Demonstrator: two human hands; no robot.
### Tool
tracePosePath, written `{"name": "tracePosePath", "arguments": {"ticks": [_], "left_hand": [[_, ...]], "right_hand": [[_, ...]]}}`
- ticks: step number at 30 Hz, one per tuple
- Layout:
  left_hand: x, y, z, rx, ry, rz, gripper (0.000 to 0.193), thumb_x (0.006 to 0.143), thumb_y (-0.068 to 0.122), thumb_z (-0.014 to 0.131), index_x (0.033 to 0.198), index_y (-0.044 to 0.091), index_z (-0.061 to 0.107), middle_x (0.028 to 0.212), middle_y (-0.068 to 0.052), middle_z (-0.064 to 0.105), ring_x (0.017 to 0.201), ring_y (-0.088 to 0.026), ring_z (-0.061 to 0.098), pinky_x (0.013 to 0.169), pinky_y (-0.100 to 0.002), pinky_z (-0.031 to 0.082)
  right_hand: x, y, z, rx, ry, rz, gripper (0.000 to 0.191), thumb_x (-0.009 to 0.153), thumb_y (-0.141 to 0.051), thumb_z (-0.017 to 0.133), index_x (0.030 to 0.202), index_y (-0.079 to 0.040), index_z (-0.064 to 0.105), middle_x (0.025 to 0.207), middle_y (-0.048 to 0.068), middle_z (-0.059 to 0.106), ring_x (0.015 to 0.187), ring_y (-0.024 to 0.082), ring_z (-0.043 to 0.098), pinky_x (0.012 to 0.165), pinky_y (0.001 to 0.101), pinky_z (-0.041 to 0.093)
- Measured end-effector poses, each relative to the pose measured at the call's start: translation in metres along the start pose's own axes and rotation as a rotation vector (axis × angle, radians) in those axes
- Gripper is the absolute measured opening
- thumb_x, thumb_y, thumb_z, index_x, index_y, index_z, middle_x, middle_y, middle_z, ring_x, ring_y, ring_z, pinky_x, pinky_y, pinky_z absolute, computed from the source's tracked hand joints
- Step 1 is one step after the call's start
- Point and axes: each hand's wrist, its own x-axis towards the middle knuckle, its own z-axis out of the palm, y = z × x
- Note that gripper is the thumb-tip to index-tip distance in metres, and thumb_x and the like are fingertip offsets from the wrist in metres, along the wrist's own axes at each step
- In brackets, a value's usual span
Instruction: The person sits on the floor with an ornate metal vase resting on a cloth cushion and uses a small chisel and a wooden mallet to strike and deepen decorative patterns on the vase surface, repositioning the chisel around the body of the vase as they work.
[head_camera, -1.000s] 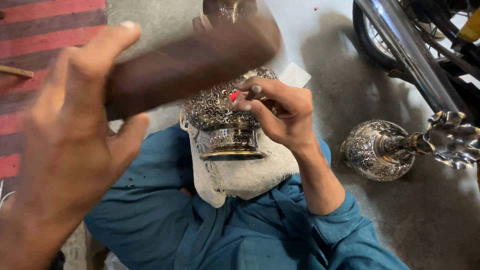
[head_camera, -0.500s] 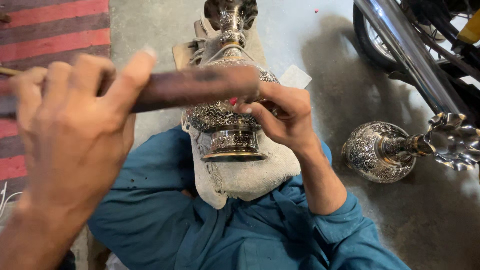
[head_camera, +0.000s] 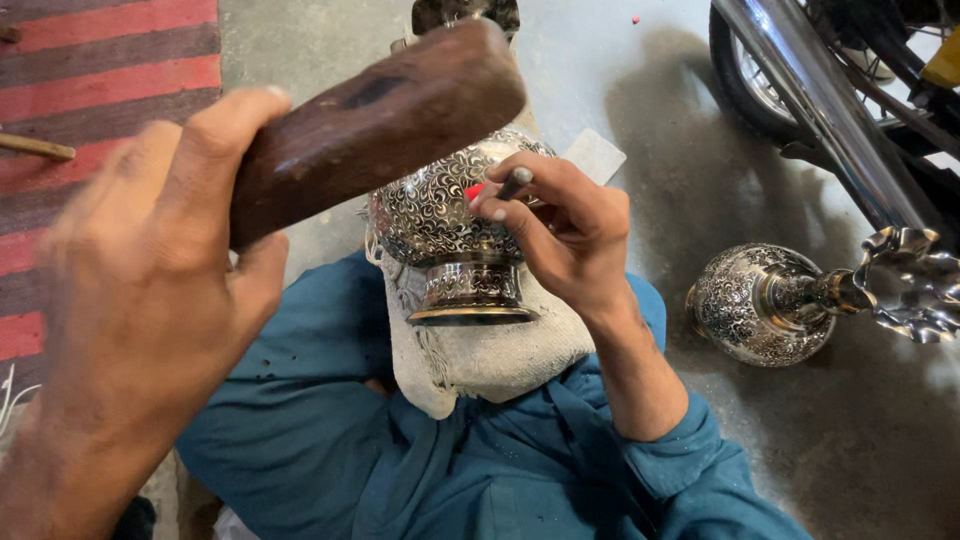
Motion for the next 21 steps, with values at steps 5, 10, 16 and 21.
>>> {"name": "tracePosePath", "arguments": {"ticks": [5, 10, 16, 21], "left_hand": [[0.005, 0.003, -0.005, -0.251, 0.062, 0.056, 0.072, 0.091, 0.0, 0.076, 0.151, 0.012, 0.04, 0.139, -0.016, 0.061, 0.126, -0.037, 0.064, 0.104, -0.045, 0.054], [0.013, 0.004, -0.01, 0.172, -0.037, 0.125, 0.07, 0.085, 0.003, 0.077, 0.147, 0.017, 0.048, 0.098, -0.013, 0.06, 0.091, -0.037, 0.063, 0.083, -0.05, 0.048], [0.013, 0.005, -0.011, 0.26, -0.001, 0.144, 0.06, 0.088, 0.005, 0.077, 0.143, 0.019, 0.059, 0.091, -0.009, 0.059, 0.085, -0.031, 0.061, 0.08, -0.046, 0.047], [0.006, 0.001, -0.002, 0.218, 0.015, 0.095, 0.057, 0.097, 0.008, 0.073, 0.15, 0.023, 0.056, 0.1, -0.006, 0.057, 0.092, -0.029, 0.06, 0.09, -0.046, 0.046]], "right_hand": [[0.0, -0.001, 0.0, -0.07, 0.007, -0.009, 0.022, 0.102, 0.005, 0.072, 0.123, 0.002, 0.065, 0.101, 0.009, 0.076, 0.092, 0.011, 0.076, 0.073, 0.02, 0.062], [0.001, -0.001, -0.003, -0.227, 0.005, 0.061, 0.015, 0.093, 0.003, 0.079, 0.107, 0.001, 0.073, 0.087, 0.008, 0.079, 0.064, 0.006, 0.06, 0.056, 0.0177, 0.039], [0.001, 0.001, -0.003, -0.106, -0.014, -0.012, 0.017, 0.101, 0.003, 0.074, 0.118, 0.001, 0.069, 0.096, 0.006, 0.079, 0.077, 0.003, 0.07, 0.06, 0.0155, 0.05], [0.003, 0.003, -0.005, -0.103, -0.023, -0.041, 0.018, 0.102, 0.001, 0.074, 0.119, 0.0, 0.068, 0.096, 0.005, 0.077, 0.083, 0.004, 0.071, 0.062, 0.0159, 0.052]]}}
